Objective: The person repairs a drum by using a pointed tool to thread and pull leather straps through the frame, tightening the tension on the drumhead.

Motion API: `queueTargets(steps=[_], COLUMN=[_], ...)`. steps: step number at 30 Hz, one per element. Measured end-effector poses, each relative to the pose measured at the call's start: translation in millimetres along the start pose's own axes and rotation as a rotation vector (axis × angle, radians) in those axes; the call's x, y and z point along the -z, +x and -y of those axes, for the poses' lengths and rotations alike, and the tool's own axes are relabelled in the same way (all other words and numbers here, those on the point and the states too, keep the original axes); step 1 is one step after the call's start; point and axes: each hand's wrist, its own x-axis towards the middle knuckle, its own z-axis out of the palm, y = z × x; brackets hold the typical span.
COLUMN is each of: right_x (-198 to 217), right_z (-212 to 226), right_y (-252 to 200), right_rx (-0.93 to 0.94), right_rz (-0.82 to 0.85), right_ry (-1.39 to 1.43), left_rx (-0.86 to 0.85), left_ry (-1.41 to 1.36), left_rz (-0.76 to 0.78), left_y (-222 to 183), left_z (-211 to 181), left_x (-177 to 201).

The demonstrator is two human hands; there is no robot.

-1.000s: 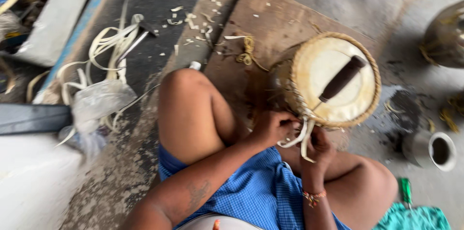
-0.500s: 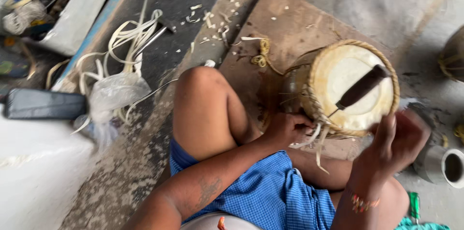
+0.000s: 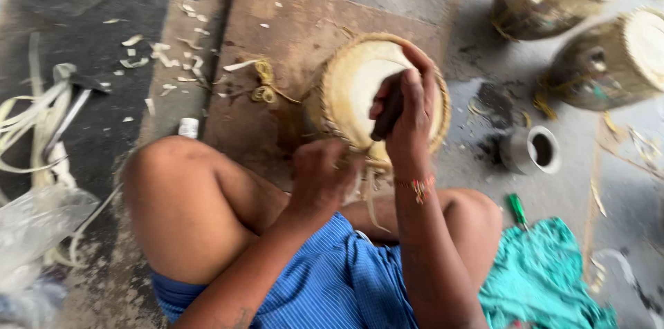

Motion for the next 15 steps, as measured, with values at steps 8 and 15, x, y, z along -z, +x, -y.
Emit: queueTargets(steps=[8,15], right_x=[-14.9,-11.1], right_z=[-1.6,21.3], right_y=[-14.8,-0.2], right_rx=[-0.002,-0.052], right_rz=[-0.087,-0.004], right_ry=[-0.108,-0.100], left_rx=[-0.136,-0.091], left_ry=[-0.101,-0.168], left_rz=[0.017,-0.013], left_y=[-2.4,7.3], left_z=[9.2,-4.3], left_x=[-25.8,-34.1])
